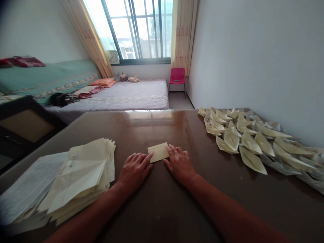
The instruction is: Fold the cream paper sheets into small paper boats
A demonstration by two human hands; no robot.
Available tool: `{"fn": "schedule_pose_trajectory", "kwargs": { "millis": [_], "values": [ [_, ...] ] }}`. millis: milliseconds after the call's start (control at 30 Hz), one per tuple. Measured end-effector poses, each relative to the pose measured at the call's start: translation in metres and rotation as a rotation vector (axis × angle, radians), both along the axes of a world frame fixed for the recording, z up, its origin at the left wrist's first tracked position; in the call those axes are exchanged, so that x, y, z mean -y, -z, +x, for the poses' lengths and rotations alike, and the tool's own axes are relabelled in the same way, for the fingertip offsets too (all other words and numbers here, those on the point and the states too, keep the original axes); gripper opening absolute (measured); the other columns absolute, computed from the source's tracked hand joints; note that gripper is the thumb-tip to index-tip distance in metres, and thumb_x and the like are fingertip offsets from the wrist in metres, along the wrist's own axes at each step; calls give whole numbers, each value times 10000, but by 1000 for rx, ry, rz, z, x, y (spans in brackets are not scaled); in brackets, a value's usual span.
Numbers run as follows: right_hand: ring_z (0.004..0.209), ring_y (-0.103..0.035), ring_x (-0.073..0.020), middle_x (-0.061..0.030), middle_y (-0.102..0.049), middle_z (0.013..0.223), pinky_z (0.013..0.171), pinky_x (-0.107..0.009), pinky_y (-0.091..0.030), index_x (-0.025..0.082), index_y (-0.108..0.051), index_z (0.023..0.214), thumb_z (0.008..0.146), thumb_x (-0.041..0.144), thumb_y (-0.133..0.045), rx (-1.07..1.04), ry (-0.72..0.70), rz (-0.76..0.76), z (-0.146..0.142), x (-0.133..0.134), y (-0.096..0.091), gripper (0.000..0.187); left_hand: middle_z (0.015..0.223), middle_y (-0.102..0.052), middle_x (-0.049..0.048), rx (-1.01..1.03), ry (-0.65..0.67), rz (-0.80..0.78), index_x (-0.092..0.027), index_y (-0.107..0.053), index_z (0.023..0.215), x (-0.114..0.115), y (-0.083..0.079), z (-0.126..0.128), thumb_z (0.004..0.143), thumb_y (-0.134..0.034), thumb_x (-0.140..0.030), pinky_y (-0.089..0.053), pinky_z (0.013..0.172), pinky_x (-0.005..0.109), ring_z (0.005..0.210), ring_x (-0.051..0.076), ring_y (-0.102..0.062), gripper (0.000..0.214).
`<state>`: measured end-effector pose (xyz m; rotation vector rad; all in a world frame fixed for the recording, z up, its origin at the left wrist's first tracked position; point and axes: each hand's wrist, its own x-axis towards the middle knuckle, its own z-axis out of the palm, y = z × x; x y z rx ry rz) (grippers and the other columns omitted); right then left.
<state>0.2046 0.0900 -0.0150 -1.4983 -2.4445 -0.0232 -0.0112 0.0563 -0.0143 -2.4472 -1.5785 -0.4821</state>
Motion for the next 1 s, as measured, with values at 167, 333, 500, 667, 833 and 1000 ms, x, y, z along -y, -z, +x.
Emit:
{"fn": "schedule_pose_trajectory", "kwargs": {
  "millis": [167, 333, 500, 667, 833, 1000],
  "values": [
    [1094, -522, -249, -108, -630, 1179, 857, -389, -427, 188, -318, 1442, 872, 400, -545, -258, 8, -87, 5, -14, 12, 649, 1112, -615, 62, 59, 21, -31, -257, -395, 1402, -4, 6, -2, 903, -520, -353, -414, 946, 413, 1073, 241, -520, 524],
    [1045, -554, -228, -81, -632, 1105, 902, -404, -434, 191, -362, 1400, 805, 286, -613, -497, -13, -157, 4, -17, 17, 653, 1089, -607, 70, 190, 87, -77, -257, -463, 1361, -7, 8, -5, 920, -487, -279, -472, 906, 385, 1058, 230, -527, 443],
    [1106, -537, -226, -104, -570, 1214, 932, -386, -455, 191, -274, 1441, 771, 369, -666, -752, -90, -164, 3, -18, 14, 796, 1036, -610, 57, 466, 222, -71, -265, -505, 1326, -5, 5, -4, 949, -419, -198, -511, 848, 282, 944, 153, -587, 393],
    [1163, -526, -240, -112, -560, 1275, 992, -399, -421, 194, -412, 1367, 787, 446, -647, -877, -182, -275, 6, -17, 6, 674, 1067, -599, 67, 879, 171, -96, -220, -587, 1231, 0, 0, 3, 925, -490, -242, -564, 707, 208, 829, 115, -622, 322],
    [783, -606, -163, -27, -665, 855, 703, -268, -498, 170, -641, 952, 847, 468, -568, -987, -166, -442, 5, -14, 2, 324, 1051, -547, 55, 1112, 152, -241, -201, -589, 1224, -3, 1, 7, 905, -521, -307, -588, 604, 210, 689, 79, -597, 342],
    [684, -585, -143, -17, -660, 777, 572, -230, -472, 167, -630, 912, 863, 465, -535, -993, -49, -459, 6, -20, 9, 317, 1051, -528, 55, 946, 96, -202, -226, -549, 1266, -10, 6, 0, 922, -471, -290, -588, 670, 233, 848, 124, -596, 358]
  ]
}}
